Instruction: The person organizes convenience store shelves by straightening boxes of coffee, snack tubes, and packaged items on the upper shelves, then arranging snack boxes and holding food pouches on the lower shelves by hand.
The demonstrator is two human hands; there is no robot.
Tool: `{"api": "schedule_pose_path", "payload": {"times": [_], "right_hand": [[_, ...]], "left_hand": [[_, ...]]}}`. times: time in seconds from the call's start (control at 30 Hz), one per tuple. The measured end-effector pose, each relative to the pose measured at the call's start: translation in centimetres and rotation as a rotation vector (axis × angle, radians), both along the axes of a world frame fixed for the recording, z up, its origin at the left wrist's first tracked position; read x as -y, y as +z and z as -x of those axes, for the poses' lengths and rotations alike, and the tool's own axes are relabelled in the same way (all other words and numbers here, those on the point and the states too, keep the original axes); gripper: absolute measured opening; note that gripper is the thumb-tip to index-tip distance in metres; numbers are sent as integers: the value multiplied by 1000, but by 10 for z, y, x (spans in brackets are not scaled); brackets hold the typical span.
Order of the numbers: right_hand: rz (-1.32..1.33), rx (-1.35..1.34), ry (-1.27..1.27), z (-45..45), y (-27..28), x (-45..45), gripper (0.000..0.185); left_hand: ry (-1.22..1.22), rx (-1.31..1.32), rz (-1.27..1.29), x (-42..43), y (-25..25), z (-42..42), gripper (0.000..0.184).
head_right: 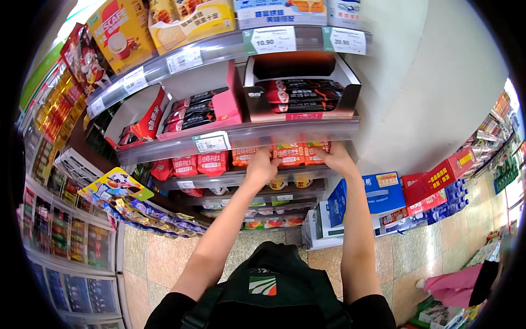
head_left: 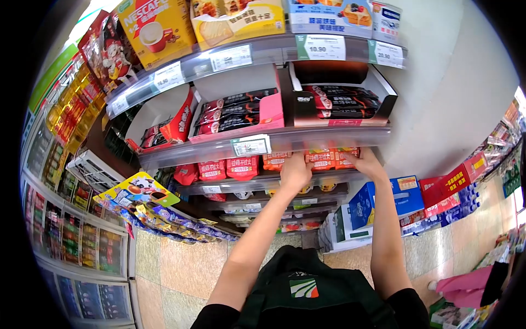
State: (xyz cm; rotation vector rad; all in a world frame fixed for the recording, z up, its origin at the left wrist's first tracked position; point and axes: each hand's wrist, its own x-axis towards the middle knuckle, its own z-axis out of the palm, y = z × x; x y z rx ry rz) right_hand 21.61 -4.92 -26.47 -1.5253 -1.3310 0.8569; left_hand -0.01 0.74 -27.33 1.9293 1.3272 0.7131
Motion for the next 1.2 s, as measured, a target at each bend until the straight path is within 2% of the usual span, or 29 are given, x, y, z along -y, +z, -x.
{"api": "schedule_pose_path", "payload": {"times": [0.03, 0.07, 0.1, 0.17, 0.2, 0.23, 0.3, 0.33, 0.4, 0.47, 0.53, 0.6, 0.67, 0.7, 0.73, 0.8, 0.83, 0.87, 0.93, 0.97, 1.13, 1.2], "right_hand": [[-147, 185, -75, 0, -5, 0, 43], [-296, 367, -150, 2, -10, -2, 38], [-549, 461, -403, 15, -14, -3, 25], [-633, 478, -434, 57, 4, 6, 21], [-709, 498, -474, 76, 9, 9, 16], [-808, 582, -375, 90, 5, -1, 16], [-707, 603, -293, 126, 6, -13, 15], [-521, 683, -329, 144, 10, -20, 14], [-42, 776, -201, 165, 26, -33, 16], [-92, 820, -231, 170, -3, -59, 16], [-141, 867, -265, 178, 3, -59, 16], [-160, 818, -293, 179, 15, -51, 17], [-162, 834, -305, 179, 14, -49, 16], [-167, 843, -314, 178, 13, -49, 16], [-170, 844, -321, 176, 13, -46, 16], [-337, 721, -310, 168, 8, -36, 15], [-519, 662, -389, 166, 5, -30, 13], [-515, 663, -395, 168, 1, -22, 13], [-647, 387, -391, 170, -4, -6, 9], [-711, 350, -396, 175, -8, 1, 7], [-628, 289, -399, 186, -18, 30, 8], [-395, -8, -288, 188, -15, 38, 12]], "left_hand": [[39, -6, -171, 13, 9, 5, 23], [53, -6, -172, 20, 11, 14, 23], [146, 31, -268, 24, 12, 25, 23], [299, 74, -512, 17, 3, 51, 19], [356, -30, -531, 13, 4, 65, 17], [383, -80, -499, 10, 10, 72, 14], [412, -132, -475, 6, 18, 79, 12], [359, -214, -388, 4, 21, 78, 12], [256, -335, -203, 0, 25, 75, 15], [242, -376, -176, -6, 23, 68, 15], [265, -350, -168, -7, 27, 67, 16], [289, -317, -164, -12, 25, 68, 17], [299, -75, -138, -22, 14, 72, 21], [302, 9, -223, -18, 14, 74, 24], [298, 11, -228, -16, 15, 77, 24], [224, 294, -18, -14, 16, 84, 25], [232, 377, 8, -10, 15, 88, 25], [225, 376, 11, -4, 15, 91, 25], [254, 353, -151, 12, 23, 95, 26], [233, 357, -195, 18, 22, 96, 26], [130, 471, -73, 43, -2, 105, 20], [14, 670, -12, 51, -3, 110, 18]]}}
